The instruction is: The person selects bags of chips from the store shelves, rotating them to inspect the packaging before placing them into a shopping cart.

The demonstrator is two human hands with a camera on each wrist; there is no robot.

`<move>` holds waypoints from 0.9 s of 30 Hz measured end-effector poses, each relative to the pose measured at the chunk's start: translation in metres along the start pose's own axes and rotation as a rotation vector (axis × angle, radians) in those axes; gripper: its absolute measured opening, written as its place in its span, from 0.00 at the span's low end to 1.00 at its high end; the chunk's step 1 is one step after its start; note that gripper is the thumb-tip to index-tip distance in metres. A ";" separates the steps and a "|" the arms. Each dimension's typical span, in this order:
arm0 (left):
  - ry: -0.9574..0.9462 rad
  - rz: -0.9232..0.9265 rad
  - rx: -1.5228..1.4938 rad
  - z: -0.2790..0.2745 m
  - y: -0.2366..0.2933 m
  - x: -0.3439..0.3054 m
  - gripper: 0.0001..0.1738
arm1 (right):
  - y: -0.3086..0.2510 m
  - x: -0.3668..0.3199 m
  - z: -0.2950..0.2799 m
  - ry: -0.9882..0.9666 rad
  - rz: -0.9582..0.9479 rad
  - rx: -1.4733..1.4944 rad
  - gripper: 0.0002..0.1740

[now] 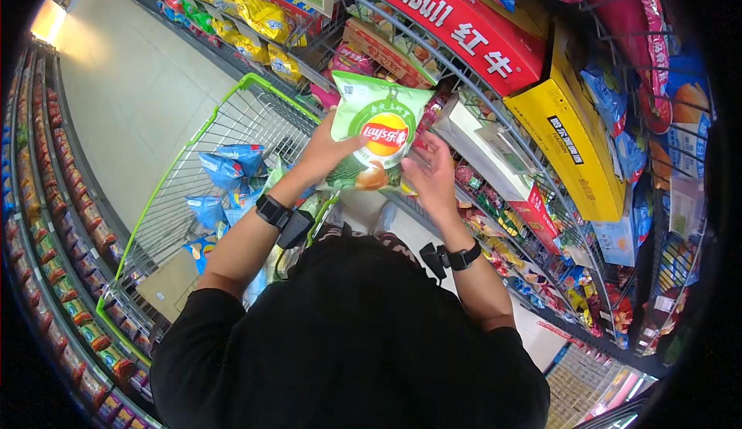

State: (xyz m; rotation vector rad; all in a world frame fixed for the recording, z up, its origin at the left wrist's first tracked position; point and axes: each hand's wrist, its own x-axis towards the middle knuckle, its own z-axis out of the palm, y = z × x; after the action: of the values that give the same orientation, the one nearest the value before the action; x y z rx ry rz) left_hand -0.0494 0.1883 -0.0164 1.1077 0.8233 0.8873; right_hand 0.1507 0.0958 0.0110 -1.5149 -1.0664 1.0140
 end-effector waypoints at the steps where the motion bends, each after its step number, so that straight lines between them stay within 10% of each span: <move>1: -0.046 -0.003 -0.016 -0.004 0.001 0.002 0.35 | 0.004 0.010 -0.003 -0.091 0.007 0.133 0.32; 12: -0.027 0.267 0.262 -0.029 0.049 0.065 0.33 | -0.022 0.068 0.029 -0.094 -0.168 0.200 0.29; 17: 0.078 0.402 0.477 -0.054 0.028 0.117 0.31 | 0.008 0.127 0.047 0.041 -0.172 -0.349 0.21; 20: 0.070 0.188 0.436 -0.068 0.003 0.148 0.29 | 0.032 0.158 0.056 0.049 -0.021 -0.297 0.25; 27: 0.254 0.345 0.680 -0.069 0.033 0.187 0.18 | 0.067 0.222 0.078 0.006 -0.094 -0.075 0.14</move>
State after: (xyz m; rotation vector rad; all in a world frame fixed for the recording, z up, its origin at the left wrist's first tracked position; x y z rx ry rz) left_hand -0.0385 0.3893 -0.0220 1.7927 1.2162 1.0824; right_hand 0.1444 0.3194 -0.0877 -1.5124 -1.1719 0.9121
